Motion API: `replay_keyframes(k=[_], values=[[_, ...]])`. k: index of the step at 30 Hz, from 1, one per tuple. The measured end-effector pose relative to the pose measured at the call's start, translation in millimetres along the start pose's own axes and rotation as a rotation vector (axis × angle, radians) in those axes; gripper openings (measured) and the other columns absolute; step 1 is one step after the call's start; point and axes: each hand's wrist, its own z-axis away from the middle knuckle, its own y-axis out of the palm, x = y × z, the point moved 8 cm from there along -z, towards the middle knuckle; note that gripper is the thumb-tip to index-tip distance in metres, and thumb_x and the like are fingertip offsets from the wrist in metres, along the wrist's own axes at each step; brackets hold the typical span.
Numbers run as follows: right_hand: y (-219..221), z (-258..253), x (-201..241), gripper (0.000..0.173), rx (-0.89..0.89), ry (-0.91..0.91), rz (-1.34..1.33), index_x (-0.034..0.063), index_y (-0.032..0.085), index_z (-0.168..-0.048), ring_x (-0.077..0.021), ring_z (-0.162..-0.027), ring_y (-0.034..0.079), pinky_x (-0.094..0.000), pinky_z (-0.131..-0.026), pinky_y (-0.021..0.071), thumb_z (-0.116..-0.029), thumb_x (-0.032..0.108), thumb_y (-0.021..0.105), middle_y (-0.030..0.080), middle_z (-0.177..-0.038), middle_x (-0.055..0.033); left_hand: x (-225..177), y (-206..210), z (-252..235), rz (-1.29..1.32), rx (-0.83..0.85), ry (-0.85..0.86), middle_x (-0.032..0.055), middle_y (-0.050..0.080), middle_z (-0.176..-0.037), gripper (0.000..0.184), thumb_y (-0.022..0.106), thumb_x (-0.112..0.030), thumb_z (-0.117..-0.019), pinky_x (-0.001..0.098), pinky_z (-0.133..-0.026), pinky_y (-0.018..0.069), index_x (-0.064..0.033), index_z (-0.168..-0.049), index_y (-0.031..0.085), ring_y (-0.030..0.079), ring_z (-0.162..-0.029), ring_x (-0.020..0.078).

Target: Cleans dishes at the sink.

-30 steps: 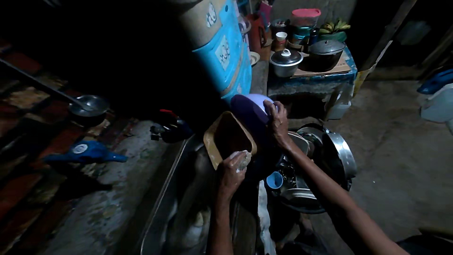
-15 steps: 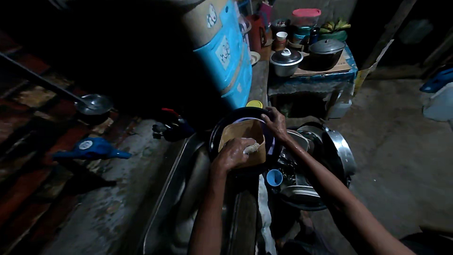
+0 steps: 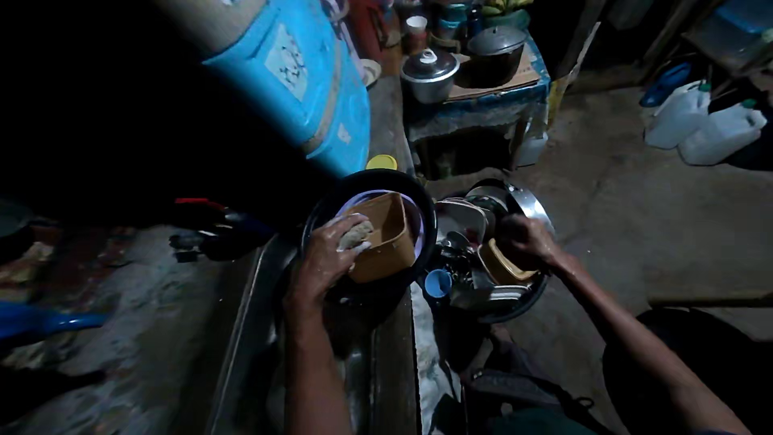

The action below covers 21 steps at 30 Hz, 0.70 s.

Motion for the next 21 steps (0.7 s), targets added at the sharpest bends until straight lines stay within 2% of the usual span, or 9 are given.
replay_keyframes(k=[2, 4, 6, 7, 9, 12, 15, 18, 21], values=[[44.6, 15.5, -38.2, 0.066, 0.18, 0.204, 0.123, 0.0017, 0.055, -0.142, -0.0494, -0.127, 0.053, -0.0619, -0.104, 0.0451, -0.0855, 0.024, 0.079, 0.053, -0.139, -0.032, 3.7, -1.6, -1.1, -0.007, -0.008, -0.004, 0.0225, 0.067, -0.125, 0.043, 0.08, -0.001, -0.0836, 0.0574, -0.1, 0.0505, 0.0016, -0.125, 0.068, 0.066, -0.115, 0.0366], [80.2, 23.6, -73.5, 0.092, 0.258, 0.376, 0.204, 0.0083, 0.036, -0.157, -0.0547, -0.136, 0.041, -0.0651, -0.105, 0.0422, -0.0838, 0.039, 0.081, 0.035, -0.154, -0.0343, 8.0, -1.9, -3.1, -0.028, -0.02, -0.05, 0.022, 0.067, -0.126, 0.044, 0.08, -0.002, -0.0851, 0.059, -0.099, 0.0502, 0.0002, -0.127, 0.067, 0.065, -0.115, 0.037], [102.3, 25.8, -103.1, 0.105, 0.253, 0.532, 0.196, 0.0128, 0.026, -0.162, -0.0523, -0.135, 0.045, -0.0658, -0.104, 0.0423, -0.0807, 0.052, 0.08, 0.036, -0.155, -0.0321, 7.5, -6.0, -2.0, -0.034, -0.076, -0.049, 0.0219, 0.067, -0.126, 0.042, 0.079, -0.003, -0.0859, 0.0588, -0.099, 0.05, 0.0007, -0.126, 0.067, 0.065, -0.115, 0.0368], [107.9, 26.1, -114.2, 0.103, 0.247, 0.598, 0.174, 0.012, 0.03, -0.16, -0.0493, -0.13, 0.052, -0.0657, -0.102, 0.044, -0.0803, 0.056, 0.079, 0.046, -0.149, -0.0302, 5.6, -8.9, -0.4, -0.03, -0.108, -0.044, 0.0216, 0.067, -0.125, 0.041, 0.078, -0.004, -0.0864, 0.0577, -0.098, 0.0503, 0.0009, -0.126, 0.067, 0.065, -0.114, 0.0359], [115.6, 27.5, -133.8, 0.09, 0.257, 0.725, 0.087, 0.0058, 0.049, -0.147, -0.0422, -0.126, 0.058, -0.0641, -0.104, 0.0441, -0.0812, 0.06, 0.076, 0.06, -0.136, -0.0245, 2.7, -12.5, 3.6, -0.024, -0.152, -0.022, 0.0215, 0.067, -0.124, 0.04, 0.077, -0.004, -0.0866, 0.0552, -0.098, 0.0515, 0.0019, -0.125, 0.067, 0.066, -0.112, 0.034], [124.2, 27.6, -154.1, 0.084, 0.307, 0.872, -0.1, -0.0022, 0.06, -0.134, -0.0401, -0.128, 0.057, -0.0615, -0.108, 0.0422, -0.0832, 0.064, 0.074, 0.062, -0.134, -0.0244, 2.3, -13.3, 8.3, -0.034, -0.176, 0.014, 0.0224, 0.069, -0.121, 0.041, 0.077, -0.005, -0.0849, 0.0542, -0.097, 0.0522, 0.0035, -0.124, 0.067, 0.067, -0.11, 0.0342], [122.0, 16.8, -157.8, 0.085, 0.257, 0.857, -0.094, 0.0042, 0.056, -0.14, -0.0411, -0.124, 0.059, -0.0628, -0.104, 0.0447, -0.0775, 0.055, 0.083, 0.063, -0.131, -0.0239, 8.2, -12.3, 10.3, -0.053, -0.178, 0.004, 0.0222, 0.069, -0.119, 0.04, 0.077, -0.004, -0.0848, 0.0532, -0.096, 0.053, 0.0034, -0.123, 0.067, 0.068, -0.108, 0.0339], [113.9, 3.5, -142.7, 0.108, 0.251, 0.75, 0.167, 0.0221, 0.028, -0.161, -0.0461, -0.124, 0.058, -0.0657, -0.099, 0.0454, -0.0736, 0.057, 0.082, 0.058, -0.138, -0.0264, 14.7, -10.8, 12.2, -0.059, -0.193, -0.002, 0.0237, 0.07, -0.118, 0.038, 0.077, -0.004, -0.085, 0.053, -0.096, 0.0524, 0.0049, -0.121, 0.068, 0.068, -0.108, 0.0353], [111.1, -3.3, -132.5, 0.12, 0.173, 0.693, 0.286, 0.0231, 0.023, -0.163, -0.0555, -0.14, 0.036, -0.0722, -0.108, 0.0309, -0.0666, 0.061, 0.084, 0.032, -0.155, -0.0353, 25.2, -8.5, 13.2, -0.046, -0.196, -0.016, 0.0238, 0.069, -0.119, 0.038, 0.076, -0.006, -0.0862, 0.0529, -0.097, 0.0517, 0.0049, -0.122, 0.068, 0.068, -0.109, 0.0353]])
